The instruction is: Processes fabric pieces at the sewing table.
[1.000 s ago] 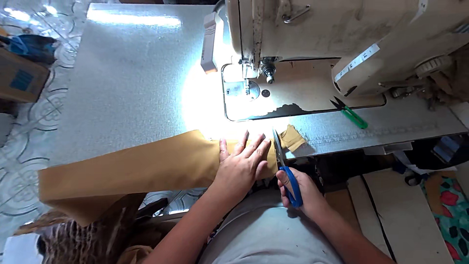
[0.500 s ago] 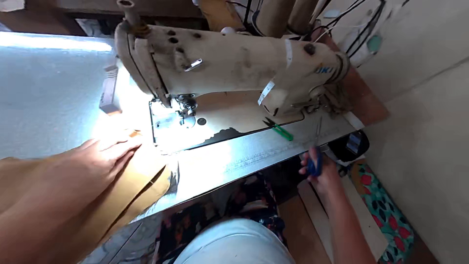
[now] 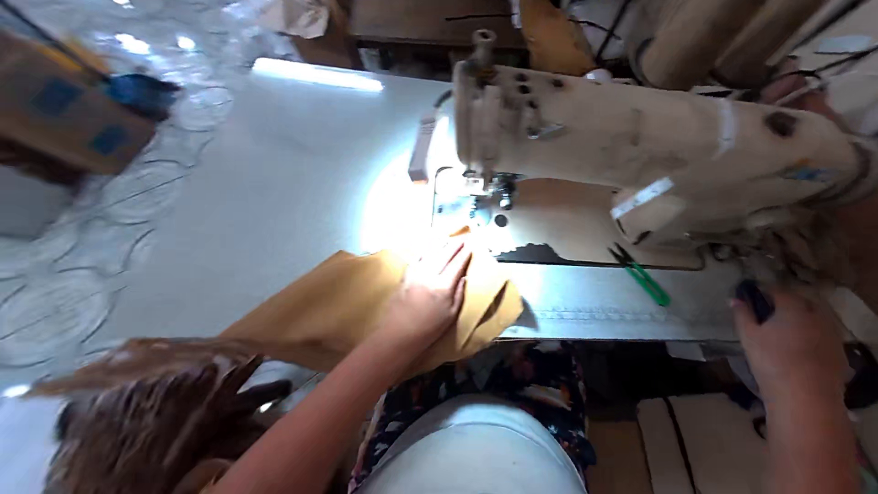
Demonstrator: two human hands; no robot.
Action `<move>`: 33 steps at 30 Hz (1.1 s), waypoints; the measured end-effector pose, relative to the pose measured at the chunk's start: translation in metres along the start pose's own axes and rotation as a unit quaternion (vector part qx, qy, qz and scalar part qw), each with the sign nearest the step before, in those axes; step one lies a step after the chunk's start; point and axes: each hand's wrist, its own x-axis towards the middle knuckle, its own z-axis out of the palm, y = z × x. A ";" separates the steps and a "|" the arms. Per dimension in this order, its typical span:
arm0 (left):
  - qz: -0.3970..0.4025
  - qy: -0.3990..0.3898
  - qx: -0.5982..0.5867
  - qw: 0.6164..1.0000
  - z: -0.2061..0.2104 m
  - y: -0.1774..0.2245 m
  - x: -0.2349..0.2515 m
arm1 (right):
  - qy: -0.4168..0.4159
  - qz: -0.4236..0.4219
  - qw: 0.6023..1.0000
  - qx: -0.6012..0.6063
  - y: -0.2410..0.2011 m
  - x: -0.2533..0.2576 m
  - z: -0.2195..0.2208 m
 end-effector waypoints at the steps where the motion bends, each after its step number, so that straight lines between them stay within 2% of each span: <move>1: -0.005 0.008 0.004 1.000 0.002 0.004 0.002 | -0.052 -0.060 0.996 0.047 -0.022 -0.024 0.002; 2: -0.009 0.016 0.007 1.000 0.003 0.008 0.004 | -0.137 -0.107 0.978 0.110 -0.045 -0.050 0.012; 3: -0.016 0.019 0.012 1.000 0.005 0.011 0.004 | -0.254 -0.137 0.940 0.184 -0.069 -0.075 0.029; 5: -0.028 0.021 0.017 0.999 0.006 0.019 0.006 | -0.464 -0.168 0.821 0.288 -0.110 -0.114 0.083; 6: -0.038 0.015 0.016 0.999 0.005 0.023 0.007 | -0.516 -0.177 0.777 0.314 -0.129 -0.127 0.113; 7: -0.045 0.013 0.012 0.999 0.005 0.026 0.009 | -0.539 -0.170 0.752 0.340 -0.149 -0.137 0.137; 10: -0.055 0.012 0.004 0.998 0.004 0.030 0.011 | -0.542 -0.121 0.719 0.418 -0.192 -0.150 0.163; 12: -0.077 -0.022 -0.009 0.997 -0.002 0.030 0.012 | -0.504 -0.123 0.724 0.455 -0.195 -0.152 0.163; 15: -0.120 -0.098 -0.024 0.988 -0.022 0.028 0.011 | -0.432 -0.088 0.734 0.516 -0.168 -0.154 0.146; 18: -0.119 -0.150 -0.079 0.978 -0.048 0.018 0.008 | -0.290 -0.054 0.698 0.653 -0.135 -0.146 0.110; 19: -0.097 -0.156 -0.093 0.979 -0.049 0.017 0.006 | -0.242 -0.040 0.706 0.664 -0.130 -0.138 0.089; 20: -0.064 -0.149 -0.104 0.981 -0.045 0.019 0.002 | -0.204 -0.033 0.735 0.645 -0.125 -0.129 0.066; 21: -0.032 -0.134 -0.103 0.985 -0.037 0.025 -0.003 | -0.180 -0.037 0.783 0.594 -0.119 -0.119 0.046; 22: -0.007 -0.109 -0.096 0.989 -0.027 0.032 -0.007 | -0.176 -0.058 0.840 0.510 -0.110 -0.108 0.031; 24: 0.011 -0.086 -0.081 0.993 -0.013 0.041 -0.011 | -0.145 -0.118 0.945 0.268 -0.091 -0.086 0.024; 25: 0.013 -0.070 -0.078 0.994 -0.008 0.041 -0.010 | -0.118 -0.148 0.968 0.165 -0.085 -0.079 0.023; 27: 0.017 -0.060 -0.069 0.996 -0.009 0.037 -0.007 | -0.087 -0.197 0.974 0.066 -0.091 -0.068 0.023; 28: 0.019 -0.066 -0.062 0.996 -0.011 0.035 -0.005 | -0.070 -0.225 0.970 0.057 -0.103 -0.064 0.025; 30: 0.024 -0.084 -0.054 0.995 -0.014 0.030 -0.001 | -0.038 -0.297 0.951 0.078 -0.139 -0.058 0.041; 33: 0.037 -0.115 -0.051 0.991 -0.020 0.019 0.006 | -0.017 -0.405 0.908 0.101 -0.193 -0.050 0.090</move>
